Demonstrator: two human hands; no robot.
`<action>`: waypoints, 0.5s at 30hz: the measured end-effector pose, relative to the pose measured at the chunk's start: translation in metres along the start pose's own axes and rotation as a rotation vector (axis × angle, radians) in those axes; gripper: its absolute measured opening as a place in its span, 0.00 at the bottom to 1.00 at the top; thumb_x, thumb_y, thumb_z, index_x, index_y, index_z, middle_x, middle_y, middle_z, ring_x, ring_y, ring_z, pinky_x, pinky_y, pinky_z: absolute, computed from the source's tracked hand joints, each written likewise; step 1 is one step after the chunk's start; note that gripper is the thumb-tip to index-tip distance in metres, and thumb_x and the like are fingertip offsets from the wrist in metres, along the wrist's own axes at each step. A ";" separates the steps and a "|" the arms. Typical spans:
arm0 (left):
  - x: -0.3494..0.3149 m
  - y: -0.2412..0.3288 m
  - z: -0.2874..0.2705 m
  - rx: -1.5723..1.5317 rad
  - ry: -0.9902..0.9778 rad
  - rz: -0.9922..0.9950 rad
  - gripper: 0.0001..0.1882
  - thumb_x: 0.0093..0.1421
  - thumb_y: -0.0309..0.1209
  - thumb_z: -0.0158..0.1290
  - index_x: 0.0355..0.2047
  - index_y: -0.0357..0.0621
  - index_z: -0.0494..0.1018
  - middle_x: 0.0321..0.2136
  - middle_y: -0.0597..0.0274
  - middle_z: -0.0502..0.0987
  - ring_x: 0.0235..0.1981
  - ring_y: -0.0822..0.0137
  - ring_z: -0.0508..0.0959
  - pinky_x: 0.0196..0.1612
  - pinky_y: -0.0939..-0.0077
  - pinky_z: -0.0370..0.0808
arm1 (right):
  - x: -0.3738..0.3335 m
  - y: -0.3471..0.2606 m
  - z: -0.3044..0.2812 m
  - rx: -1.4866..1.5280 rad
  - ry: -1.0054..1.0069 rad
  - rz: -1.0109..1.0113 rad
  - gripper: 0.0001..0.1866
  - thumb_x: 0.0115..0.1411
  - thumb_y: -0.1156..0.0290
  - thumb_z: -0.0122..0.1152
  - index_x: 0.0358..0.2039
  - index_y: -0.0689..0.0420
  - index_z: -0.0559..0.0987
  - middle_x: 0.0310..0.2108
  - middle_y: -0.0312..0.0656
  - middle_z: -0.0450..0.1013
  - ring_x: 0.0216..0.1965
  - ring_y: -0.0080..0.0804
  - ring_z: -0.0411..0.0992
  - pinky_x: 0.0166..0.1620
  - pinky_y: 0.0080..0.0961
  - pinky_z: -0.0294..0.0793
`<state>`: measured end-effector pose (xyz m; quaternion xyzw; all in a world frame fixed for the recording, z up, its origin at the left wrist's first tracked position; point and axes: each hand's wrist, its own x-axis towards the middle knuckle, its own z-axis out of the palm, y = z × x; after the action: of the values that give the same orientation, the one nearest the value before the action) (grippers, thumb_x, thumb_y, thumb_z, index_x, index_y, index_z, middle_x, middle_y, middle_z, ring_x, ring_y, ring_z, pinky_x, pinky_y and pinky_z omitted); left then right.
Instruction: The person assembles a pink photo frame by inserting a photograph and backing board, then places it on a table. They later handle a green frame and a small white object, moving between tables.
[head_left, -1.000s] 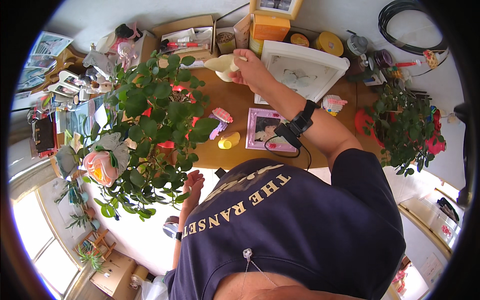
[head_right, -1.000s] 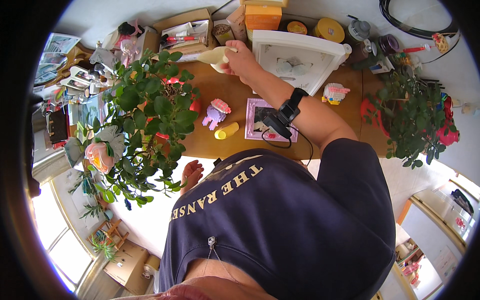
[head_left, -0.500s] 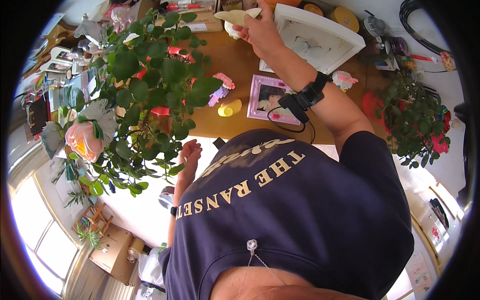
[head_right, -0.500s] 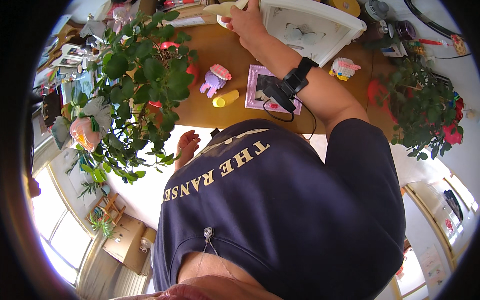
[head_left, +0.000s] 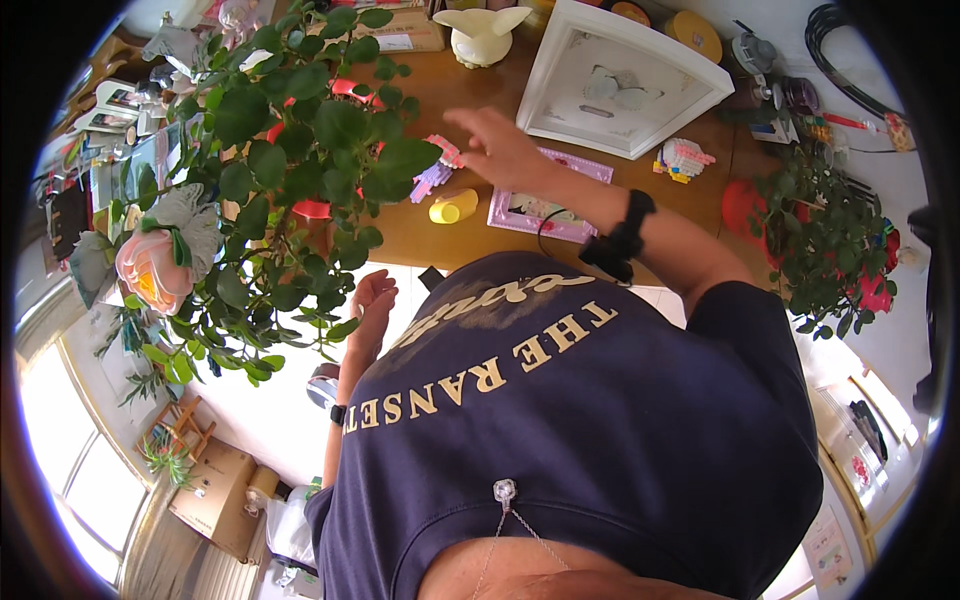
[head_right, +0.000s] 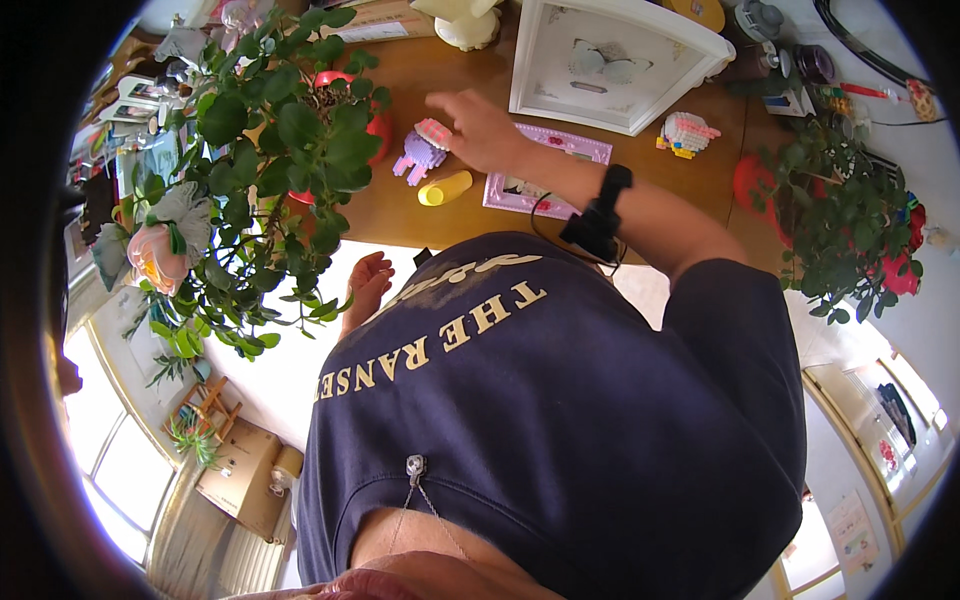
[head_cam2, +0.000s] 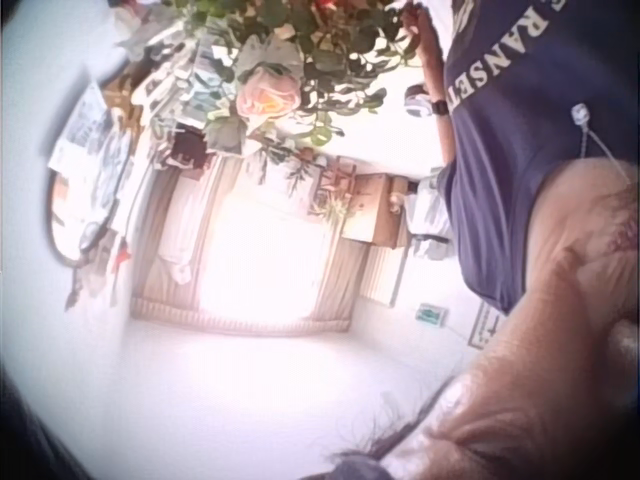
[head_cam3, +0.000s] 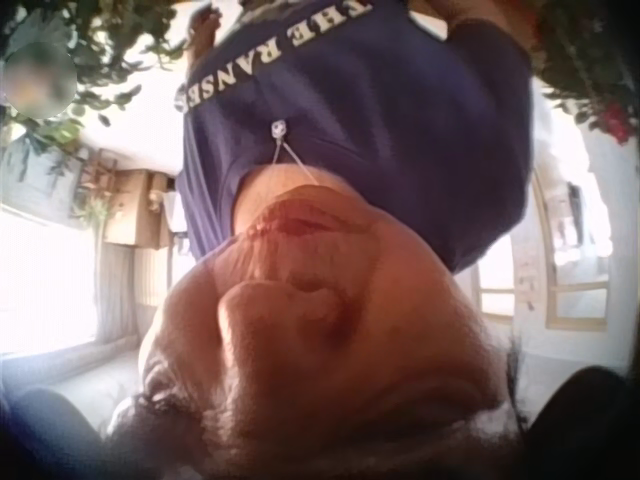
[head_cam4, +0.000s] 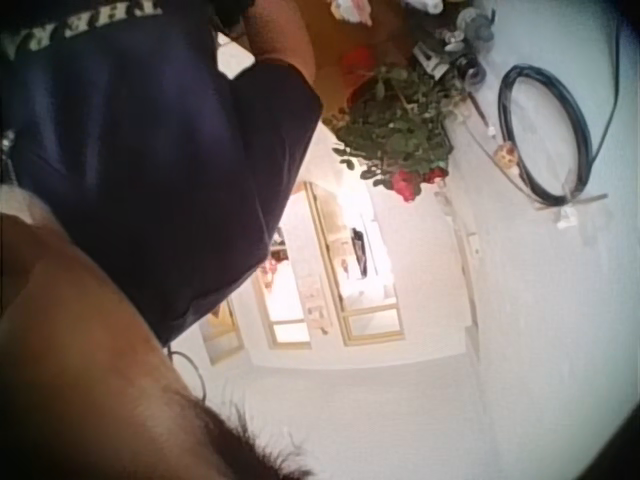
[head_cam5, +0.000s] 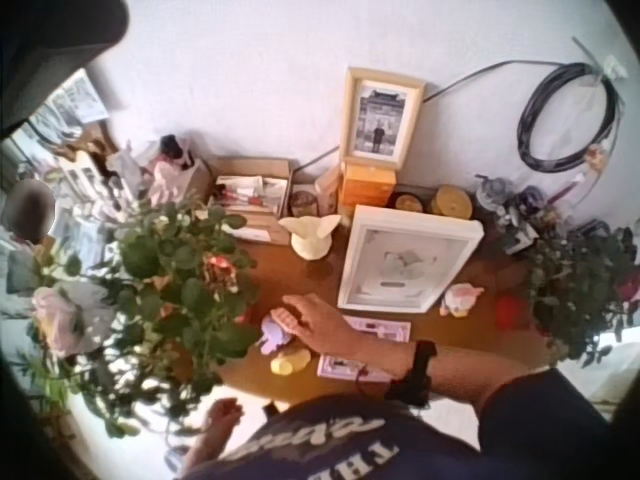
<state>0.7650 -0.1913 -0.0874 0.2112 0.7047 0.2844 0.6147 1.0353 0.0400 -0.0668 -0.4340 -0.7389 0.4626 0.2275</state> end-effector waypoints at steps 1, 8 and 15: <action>0.000 0.000 0.000 -0.003 -0.010 0.004 0.23 0.57 0.26 0.51 0.53 0.38 0.65 0.44 0.59 0.72 0.44 0.69 0.71 0.46 0.75 0.67 | 0.003 0.006 0.009 -0.122 -0.060 -0.079 0.28 0.52 0.74 0.60 0.55 0.54 0.67 0.48 0.48 0.64 0.46 0.40 0.69 0.46 0.34 0.73; -0.005 0.001 -0.001 -0.016 0.016 0.007 0.22 0.57 0.26 0.50 0.53 0.38 0.65 0.43 0.58 0.72 0.43 0.69 0.71 0.45 0.76 0.67 | 0.029 0.030 0.050 -0.644 -0.255 -0.318 0.22 0.48 0.72 0.60 0.46 0.56 0.73 0.44 0.44 0.64 0.47 0.42 0.66 0.45 0.34 0.74; -0.017 -0.009 -0.001 -0.039 0.067 -0.032 0.22 0.58 0.26 0.50 0.53 0.40 0.65 0.43 0.58 0.72 0.44 0.68 0.71 0.46 0.75 0.67 | 0.048 0.054 0.071 -0.654 -0.239 -0.233 0.20 0.50 0.67 0.63 0.45 0.52 0.74 0.47 0.42 0.64 0.47 0.44 0.67 0.43 0.34 0.76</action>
<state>0.7670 -0.2088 -0.0807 0.1781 0.7224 0.2951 0.5994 0.9809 0.0573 -0.1510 -0.3396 -0.9135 0.2205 0.0401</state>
